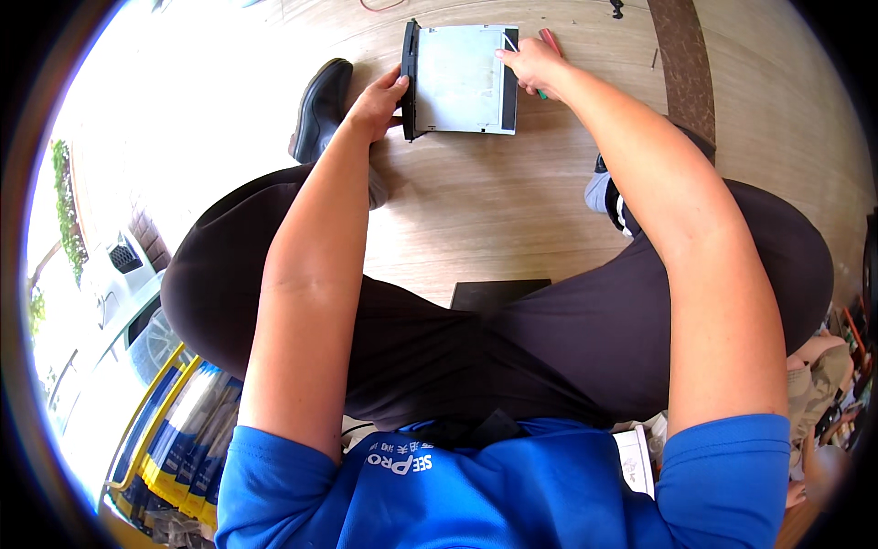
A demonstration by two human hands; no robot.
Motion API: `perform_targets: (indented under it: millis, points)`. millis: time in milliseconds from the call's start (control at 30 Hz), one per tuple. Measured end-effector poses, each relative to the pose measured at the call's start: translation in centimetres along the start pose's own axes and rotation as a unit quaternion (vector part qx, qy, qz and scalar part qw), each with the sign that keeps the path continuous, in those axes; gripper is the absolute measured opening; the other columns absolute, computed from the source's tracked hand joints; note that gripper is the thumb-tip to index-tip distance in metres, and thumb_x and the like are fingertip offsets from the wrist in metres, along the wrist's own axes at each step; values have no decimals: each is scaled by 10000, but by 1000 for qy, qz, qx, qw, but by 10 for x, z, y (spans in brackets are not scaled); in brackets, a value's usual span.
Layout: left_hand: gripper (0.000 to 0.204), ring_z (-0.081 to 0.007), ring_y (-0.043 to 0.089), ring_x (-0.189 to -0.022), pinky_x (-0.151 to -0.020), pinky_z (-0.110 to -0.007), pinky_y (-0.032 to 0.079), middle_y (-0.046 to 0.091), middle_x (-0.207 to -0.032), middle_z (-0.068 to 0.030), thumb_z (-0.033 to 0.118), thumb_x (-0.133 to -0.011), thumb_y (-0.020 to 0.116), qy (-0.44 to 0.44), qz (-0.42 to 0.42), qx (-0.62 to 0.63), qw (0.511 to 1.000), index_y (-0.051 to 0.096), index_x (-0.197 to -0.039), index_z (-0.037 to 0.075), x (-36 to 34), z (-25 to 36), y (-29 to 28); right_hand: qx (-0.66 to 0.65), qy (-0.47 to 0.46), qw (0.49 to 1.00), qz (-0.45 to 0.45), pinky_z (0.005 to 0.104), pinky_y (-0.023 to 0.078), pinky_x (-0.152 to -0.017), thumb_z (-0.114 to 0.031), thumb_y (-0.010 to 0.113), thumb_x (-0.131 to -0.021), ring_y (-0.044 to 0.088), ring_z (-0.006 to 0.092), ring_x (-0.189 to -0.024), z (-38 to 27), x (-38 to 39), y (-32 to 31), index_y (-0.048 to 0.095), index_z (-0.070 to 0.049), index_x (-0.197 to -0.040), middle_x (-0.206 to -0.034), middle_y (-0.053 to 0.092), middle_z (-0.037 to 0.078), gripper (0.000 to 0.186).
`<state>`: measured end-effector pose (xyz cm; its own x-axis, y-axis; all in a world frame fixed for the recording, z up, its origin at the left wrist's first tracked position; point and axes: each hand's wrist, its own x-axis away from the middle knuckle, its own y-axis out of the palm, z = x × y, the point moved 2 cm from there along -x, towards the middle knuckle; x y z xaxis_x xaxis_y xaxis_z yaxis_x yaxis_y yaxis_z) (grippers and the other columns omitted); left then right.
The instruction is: The person disassembles an electronic device by hand on the floor, removing internal components and screws. The person holds and looks at a metal plate before placing it back onto the main housing.
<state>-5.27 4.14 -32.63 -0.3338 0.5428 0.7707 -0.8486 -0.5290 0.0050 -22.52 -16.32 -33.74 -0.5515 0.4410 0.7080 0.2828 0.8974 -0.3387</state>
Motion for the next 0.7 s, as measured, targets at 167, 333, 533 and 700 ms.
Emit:
perform_targets:
  millis: [167,333,533,700]
  points:
    - [468,-187,484,-1161,-936,-454,463,530,-1307,-21,264,-1026,472,0,6,1,1000,370,-1482,253,1,-1,0,75,-8,997,-8,336,443,-455,-366,564,-955,495,191,-457,-6,3,-4,568,40,-741,-548,519,95,460]
    - [484,-195,520,-1124,-902,-460,480,567,-1261,-38,283,-1008,509,8,35,-11,999,389,-1473,218,-4,-13,-6,-87,22,988,-123,211,369,-387,-225,546,-973,468,87,-572,-14,6,-8,586,13,-1003,-721,509,29,243]
    - [573,-154,576,-940,-814,-372,497,606,-1100,-14,357,-949,595,18,142,-107,984,418,-1442,122,-19,-18,-2,-108,-6,986,-124,349,410,-383,-133,571,-882,497,183,-449,-13,-15,-17,614,-35,-864,-635,568,97,109]
    - [611,-169,532,-733,-661,-332,474,646,-914,-97,367,-881,659,133,261,-292,910,498,-1383,58,8,44,-14,-79,-6,982,-172,288,345,-347,-147,586,-888,452,148,-415,-35,-10,-13,579,-38,-820,-581,537,95,129]
